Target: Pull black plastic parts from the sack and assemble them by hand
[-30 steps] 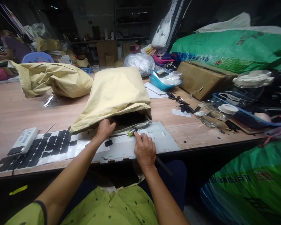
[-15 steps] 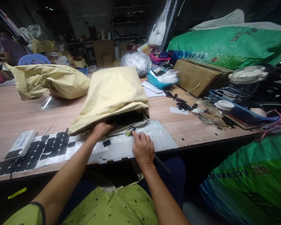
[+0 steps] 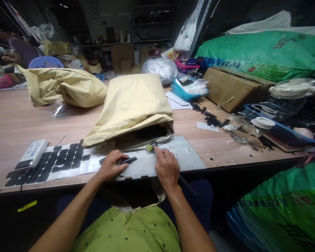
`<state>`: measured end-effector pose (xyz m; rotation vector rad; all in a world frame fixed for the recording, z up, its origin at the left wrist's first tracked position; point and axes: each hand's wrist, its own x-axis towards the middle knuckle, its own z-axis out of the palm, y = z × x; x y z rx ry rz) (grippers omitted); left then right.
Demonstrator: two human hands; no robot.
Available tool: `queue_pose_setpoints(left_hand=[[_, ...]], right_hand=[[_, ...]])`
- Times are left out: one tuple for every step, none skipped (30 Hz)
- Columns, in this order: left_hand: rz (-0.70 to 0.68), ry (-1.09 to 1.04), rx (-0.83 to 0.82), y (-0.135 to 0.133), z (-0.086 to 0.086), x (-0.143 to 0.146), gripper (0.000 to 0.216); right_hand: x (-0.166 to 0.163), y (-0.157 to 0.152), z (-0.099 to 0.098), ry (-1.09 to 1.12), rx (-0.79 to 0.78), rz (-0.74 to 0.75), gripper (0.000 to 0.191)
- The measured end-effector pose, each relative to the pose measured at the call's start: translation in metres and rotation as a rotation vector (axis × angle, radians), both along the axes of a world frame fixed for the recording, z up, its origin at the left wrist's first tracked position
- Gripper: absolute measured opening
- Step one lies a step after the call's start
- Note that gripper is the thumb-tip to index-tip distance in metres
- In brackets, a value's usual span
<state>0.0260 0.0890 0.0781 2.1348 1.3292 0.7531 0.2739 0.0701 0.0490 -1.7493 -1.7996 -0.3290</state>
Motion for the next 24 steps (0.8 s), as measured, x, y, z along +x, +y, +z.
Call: queue_pose_setpoints(left_hand=[[-0.005,-0.007,-0.005,0.000,0.001,0.000,0.019],[-0.013,-0.013,-0.010,0.000,0.002,-0.001,0.019],[-0.021,-0.018,-0.014,0.000,0.003,-0.002,0.020],[-0.027,-0.022,-0.015,0.000,0.004,-0.002,0.020],[-0.030,-0.028,-0.013,0.000,0.004,-0.003,0.020],[-0.031,-0.035,-0.011,0.000,0.004,-0.004,0.019],[-0.030,-0.044,-0.009,0.000,0.004,-0.004,0.018],[-0.029,-0.054,-0.008,0.000,0.004,-0.005,0.017],[-0.028,-0.061,-0.006,0.000,0.004,-0.005,0.016],[-0.028,-0.067,-0.005,0.000,0.003,-0.005,0.016],[-0.030,-0.071,-0.002,0.000,0.003,-0.005,0.016],[-0.031,-0.073,0.000,0.000,0.003,-0.004,0.017],[-0.031,-0.077,0.001,-0.001,0.002,-0.004,0.019],[-0.029,-0.083,0.002,-0.001,0.002,-0.003,0.021],[-0.027,-0.089,0.003,-0.001,0.001,-0.003,0.021],[-0.024,-0.094,0.005,-0.001,0.000,-0.003,0.022],[-0.020,-0.096,0.009,-0.001,0.000,-0.003,0.022],[-0.019,-0.096,0.015,-0.001,-0.001,-0.003,0.022],[-0.018,-0.094,0.022,-0.001,-0.002,-0.003,0.022],[-0.016,-0.090,0.025,-0.001,-0.002,-0.003,0.022],[-0.014,-0.086,0.025,-0.001,-0.002,-0.003,0.022],[-0.011,-0.083,0.020,-0.001,-0.002,-0.003,0.021],[-0.008,-0.083,0.013,0.000,-0.002,-0.003,0.020],[-0.009,-0.085,0.005,0.000,-0.001,-0.003,0.017]], right_hand=[[0.001,-0.001,0.002,0.070,0.015,0.032,0.035],[0.000,-0.002,0.004,0.150,0.036,0.069,0.034],[-0.001,-0.005,0.008,0.232,0.057,0.109,0.033],[-0.004,-0.008,0.012,0.311,0.072,0.151,0.032],[-0.008,-0.013,0.017,0.381,0.076,0.191,0.032],[-0.012,-0.018,0.022,0.442,0.071,0.229,0.031],[-0.018,-0.023,0.026,0.491,0.050,0.263,0.029],[-0.024,-0.028,0.030,0.530,0.022,0.294,0.028],[-0.030,-0.033,0.033,0.555,-0.005,0.334,0.028],[-0.035,-0.038,0.035,0.568,-0.025,0.372,0.028],[-0.040,-0.042,0.035,0.573,-0.040,0.407,0.028],[-0.045,-0.044,0.035,0.569,-0.050,0.438,0.029],[-0.048,-0.046,0.033,0.560,-0.054,0.464,0.030],[-0.051,-0.047,0.031,0.546,-0.057,0.483,0.030],[-0.053,-0.048,0.029,0.528,-0.060,0.498,0.031],[-0.055,-0.048,0.027,0.508,-0.065,0.509,0.033],[-0.056,-0.048,0.026,0.487,-0.070,0.517,0.034],[-0.058,-0.048,0.026,0.467,-0.074,0.522,0.035],[-0.059,-0.048,0.026,0.449,-0.074,0.524,0.037],[-0.060,-0.048,0.027,0.435,-0.066,0.524,0.039],[-0.061,-0.048,0.027,0.424,-0.048,0.524,0.040],[-0.063,-0.048,0.028,0.416,-0.027,0.523,0.042],[-0.064,-0.048,0.027,0.408,-0.008,0.523,0.043],[-0.066,-0.048,0.026,0.398,0.001,0.523,0.044]])
